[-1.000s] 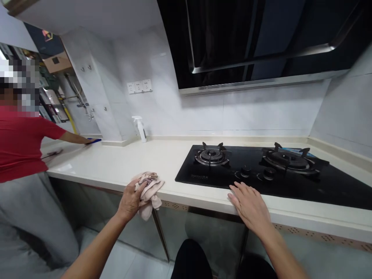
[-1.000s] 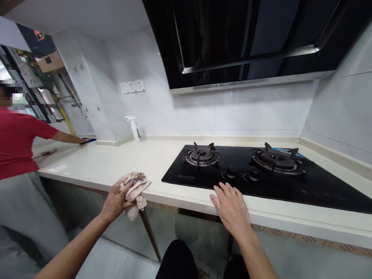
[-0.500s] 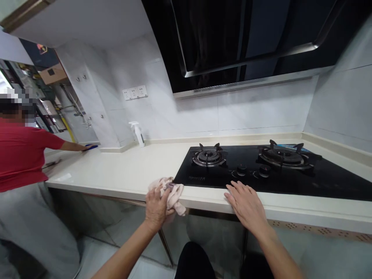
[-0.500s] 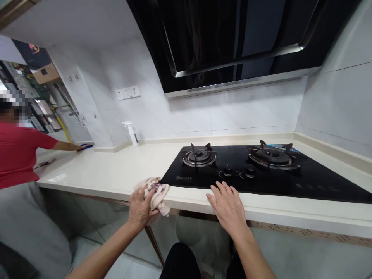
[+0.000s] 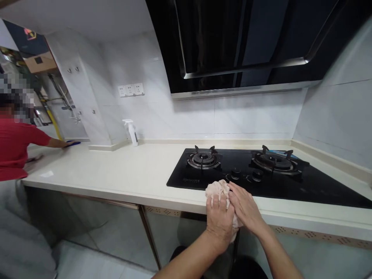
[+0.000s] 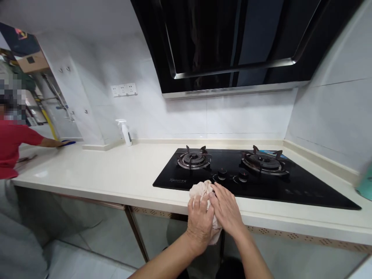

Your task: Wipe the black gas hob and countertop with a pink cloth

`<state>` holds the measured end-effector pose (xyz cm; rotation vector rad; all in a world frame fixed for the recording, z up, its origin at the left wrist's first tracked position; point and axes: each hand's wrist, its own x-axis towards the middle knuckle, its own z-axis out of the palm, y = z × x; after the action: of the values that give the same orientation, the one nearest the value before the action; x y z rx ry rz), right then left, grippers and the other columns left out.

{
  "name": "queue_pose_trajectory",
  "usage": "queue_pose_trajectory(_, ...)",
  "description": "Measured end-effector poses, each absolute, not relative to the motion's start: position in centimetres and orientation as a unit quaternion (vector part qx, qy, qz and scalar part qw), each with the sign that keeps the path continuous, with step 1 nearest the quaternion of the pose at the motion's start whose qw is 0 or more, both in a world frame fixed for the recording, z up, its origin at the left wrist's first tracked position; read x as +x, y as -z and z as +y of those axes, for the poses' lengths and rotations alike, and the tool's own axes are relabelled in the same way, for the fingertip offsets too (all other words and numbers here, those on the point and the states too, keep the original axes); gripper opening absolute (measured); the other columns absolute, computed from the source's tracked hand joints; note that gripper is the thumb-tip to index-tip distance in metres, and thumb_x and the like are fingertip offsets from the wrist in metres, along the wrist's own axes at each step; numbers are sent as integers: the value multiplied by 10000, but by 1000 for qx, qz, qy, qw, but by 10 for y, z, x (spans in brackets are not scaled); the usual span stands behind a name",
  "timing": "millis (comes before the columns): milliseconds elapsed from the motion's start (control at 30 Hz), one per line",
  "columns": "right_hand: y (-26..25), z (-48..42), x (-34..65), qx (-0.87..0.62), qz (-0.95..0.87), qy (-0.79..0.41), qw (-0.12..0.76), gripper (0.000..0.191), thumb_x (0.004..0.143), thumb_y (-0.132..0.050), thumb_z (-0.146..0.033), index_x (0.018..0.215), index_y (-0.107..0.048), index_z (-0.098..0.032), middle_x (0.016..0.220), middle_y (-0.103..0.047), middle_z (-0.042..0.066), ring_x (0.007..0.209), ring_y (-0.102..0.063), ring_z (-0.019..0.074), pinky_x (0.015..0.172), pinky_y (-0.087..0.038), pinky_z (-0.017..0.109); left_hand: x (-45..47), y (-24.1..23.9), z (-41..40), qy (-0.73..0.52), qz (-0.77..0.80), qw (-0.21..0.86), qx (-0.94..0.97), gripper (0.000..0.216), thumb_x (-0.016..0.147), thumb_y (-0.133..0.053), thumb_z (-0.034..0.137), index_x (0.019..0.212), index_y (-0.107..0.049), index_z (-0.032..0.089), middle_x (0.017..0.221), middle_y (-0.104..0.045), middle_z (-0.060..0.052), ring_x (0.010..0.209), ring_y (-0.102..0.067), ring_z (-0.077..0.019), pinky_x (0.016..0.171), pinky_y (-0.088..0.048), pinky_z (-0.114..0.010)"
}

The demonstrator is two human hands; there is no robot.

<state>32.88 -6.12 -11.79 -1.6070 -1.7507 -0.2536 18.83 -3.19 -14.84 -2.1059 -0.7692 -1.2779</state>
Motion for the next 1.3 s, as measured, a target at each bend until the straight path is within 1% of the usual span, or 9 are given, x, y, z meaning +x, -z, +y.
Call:
queue_pose_trajectory(67,116,-63,332,-628,-678,74,375,585,1088,-206,-501,1481,-508,-191,1524,-557,91,1412,-488,213,1171,-395,433,193,147,-32,490,-269,272,-784,342,892,-661,366,1199,-718,226,1264,-661,-140,1168,-564,-347,1041,-403,-540)
queue_pose_trajectory(167,113,-66,331,-629,-686,74,358,589,1077,-238,-534,1504,-485,-210,1523,-558,84,1426,-472,248,1186,-375,472,176,140,-27,479,-216,257,-811,309,917,-630,368,1186,-722,248,1282,-645,-128,1160,-561,-323,1006,-426,-505)
queue_pose_trajectory(367,110,-68,328,-643,-687,54,334,598,1080,-220,-551,1546,-438,-247,1548,-537,60,1455,-441,257,1181,-379,505,98,129,1,433,-166,251,-850,510,956,-585,543,1396,-613,286,1371,-569,-145,1188,-541,-330,960,-454,-486)
queue_pose_trajectory(467,109,-68,326,-648,-689,62,319,614,1077,-231,-567,1534,-464,-229,1536,-550,69,1463,-432,270,1186,-370,516,42,129,23,421,-183,272,-846,529,946,-615,558,1378,-615,251,1378,-558,-170,1220,-544,-342,1001,-463,-508)
queue_pose_trajectory(633,108,-69,320,-651,-685,79,319,604,1075,-257,-570,1514,-503,-235,1519,-570,55,1465,-432,264,1196,-359,494,-58,127,57,362,-286,319,-828,552,866,-735,455,1374,-608,279,1374,-572,-158,1247,-563,-368,1026,-498,-532)
queue_pose_trajectory(800,107,-68,317,-650,-685,87,318,613,1073,-260,-583,1479,-553,-230,1503,-586,54,1451,-447,265,1198,-351,486,-117,122,78,331,-315,342,-821,524,838,-735,401,1337,-639,275,1304,-613,-138,1187,-608,-356,989,-537,-495)
queue_pose_trajectory(1000,106,-67,314,-644,-683,100,329,610,1075,-269,-578,1469,-568,-222,1493,-593,69,1442,-451,278,1189,-347,501,-105,120,69,332,-375,346,-793,546,793,-743,422,1302,-675,236,1280,-628,-157,1161,-603,-383,982,-505,-517)
queue_pose_trajectory(1133,110,-66,313,-641,-679,107,341,617,1070,-281,-587,1467,-570,-213,1475,-607,73,1430,-464,298,1176,-358,520,-77,113,44,297,-447,353,-766,604,705,-828,394,1273,-697,234,1280,-621,-170,1154,-589,-407,987,-464,-540)
queue_pose_trajectory(1300,111,-66,313,-639,-676,114,349,589,1066,-312,-580,1465,-567,-230,1462,-617,65,1425,-477,284,1172,-367,501,-33,112,21,299,-452,330,-773,667,651,-903,404,1264,-702,237,1316,-601,-183,1170,-570,-410,998,-434,-547)
